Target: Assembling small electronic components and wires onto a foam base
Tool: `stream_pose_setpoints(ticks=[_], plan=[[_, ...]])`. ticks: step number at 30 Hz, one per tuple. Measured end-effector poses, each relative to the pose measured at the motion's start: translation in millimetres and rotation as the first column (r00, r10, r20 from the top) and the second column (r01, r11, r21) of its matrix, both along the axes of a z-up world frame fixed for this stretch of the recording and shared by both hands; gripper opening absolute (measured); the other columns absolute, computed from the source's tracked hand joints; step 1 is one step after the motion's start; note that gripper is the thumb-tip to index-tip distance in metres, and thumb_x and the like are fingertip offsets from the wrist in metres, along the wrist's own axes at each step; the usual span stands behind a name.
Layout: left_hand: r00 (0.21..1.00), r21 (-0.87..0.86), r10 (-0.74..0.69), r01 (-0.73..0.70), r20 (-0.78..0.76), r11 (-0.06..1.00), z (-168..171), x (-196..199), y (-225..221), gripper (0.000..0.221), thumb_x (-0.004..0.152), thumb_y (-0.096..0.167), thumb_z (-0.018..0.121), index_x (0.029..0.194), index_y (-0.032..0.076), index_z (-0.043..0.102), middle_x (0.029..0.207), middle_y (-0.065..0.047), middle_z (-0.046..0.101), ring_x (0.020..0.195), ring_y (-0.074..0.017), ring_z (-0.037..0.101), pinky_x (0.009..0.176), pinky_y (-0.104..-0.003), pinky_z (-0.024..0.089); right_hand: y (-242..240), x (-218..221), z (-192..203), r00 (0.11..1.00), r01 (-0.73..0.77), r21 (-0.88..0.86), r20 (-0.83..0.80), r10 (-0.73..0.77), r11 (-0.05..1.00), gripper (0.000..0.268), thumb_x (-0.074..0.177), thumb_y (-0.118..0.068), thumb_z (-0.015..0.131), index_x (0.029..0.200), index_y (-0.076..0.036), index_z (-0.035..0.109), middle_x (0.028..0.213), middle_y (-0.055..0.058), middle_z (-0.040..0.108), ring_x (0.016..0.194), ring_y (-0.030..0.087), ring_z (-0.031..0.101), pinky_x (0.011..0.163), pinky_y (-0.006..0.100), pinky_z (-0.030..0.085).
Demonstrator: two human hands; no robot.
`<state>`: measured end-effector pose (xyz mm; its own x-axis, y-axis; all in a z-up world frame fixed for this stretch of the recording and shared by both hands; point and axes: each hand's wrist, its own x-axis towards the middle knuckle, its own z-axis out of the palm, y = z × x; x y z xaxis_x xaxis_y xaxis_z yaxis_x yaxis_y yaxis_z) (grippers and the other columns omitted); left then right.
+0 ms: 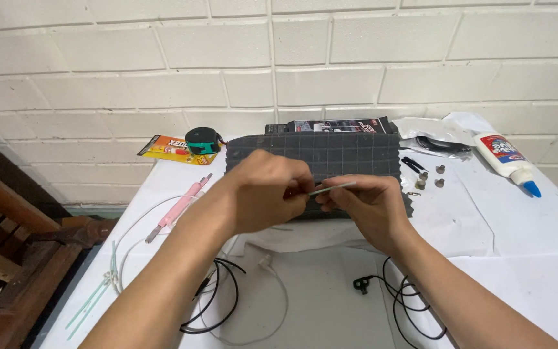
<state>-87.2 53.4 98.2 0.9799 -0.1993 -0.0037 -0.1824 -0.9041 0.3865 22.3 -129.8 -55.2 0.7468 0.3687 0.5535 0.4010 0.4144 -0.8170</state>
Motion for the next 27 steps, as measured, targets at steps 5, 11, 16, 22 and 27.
stream_pose_setpoints(ticks=[5,11,16,22,27], plan=[[0.998,-0.158,-0.018,0.028,0.068,0.987,-15,-7,20,0.020,0.089,0.015,0.073,0.110,0.014,0.076,0.098,-0.009,0.081,0.100,-0.0295,0.078,0.089,-0.042,0.063,1,-4,6,0.987,-0.024,0.125,-0.155,0.044,0.992,0.012,0.095,0.007,0.063,0.102,0.014,0.070,0.091,0.028,0.075,0.082,0.033,0.077,0.073,0.044,0.068],[0.998,-0.702,-0.058,0.064,0.032,0.709,-23,-17,40,0.037,0.085,-0.001,0.071,0.121,0.005,0.069,0.098,-0.015,0.081,0.085,-0.0212,0.077,0.081,-0.040,0.068,-3,0,10,0.953,-0.053,0.216,-0.280,0.114,0.975,0.017,0.097,0.001,0.061,0.109,0.013,0.063,0.094,0.031,0.073,0.085,0.038,0.077,0.078,0.048,0.067],[0.977,-0.932,-0.170,-0.057,-0.125,0.357,-2,-32,37,0.039,0.084,-0.005,0.071,0.119,0.004,0.056,0.086,-0.019,0.071,0.084,-0.0372,0.079,0.076,-0.044,0.068,-2,-16,21,0.953,-0.129,0.068,-0.266,0.143,0.989,0.018,0.096,-0.009,0.064,0.109,0.003,0.068,0.095,0.023,0.074,0.086,0.035,0.075,0.079,0.046,0.062],[0.941,-0.882,-0.313,0.035,-0.130,0.470,24,-56,47,0.025,0.088,0.008,0.068,0.108,0.002,0.054,0.087,-0.026,0.077,0.077,-0.0350,0.077,0.073,-0.047,0.069,14,-56,44,0.997,-0.048,-0.323,-0.065,0.029,0.945,0.037,0.089,-0.001,0.069,0.125,-0.005,0.062,0.082,0.026,0.080,0.070,0.030,0.076,0.071,0.038,0.065],[0.903,-0.857,-0.428,0.204,-0.021,0.473,35,-74,66,0.036,0.083,0.010,0.074,0.112,0.001,0.055,0.079,-0.021,0.070,0.072,-0.0326,0.076,0.063,-0.040,0.070,79,-118,69,0.993,-0.118,-0.556,-0.080,0.089,0.823,0.010,0.082,-0.008,0.074,0.077,0.000,0.079,0.068,0.010,0.081,0.062,0.017,0.077,0.063,0.031,0.066]])
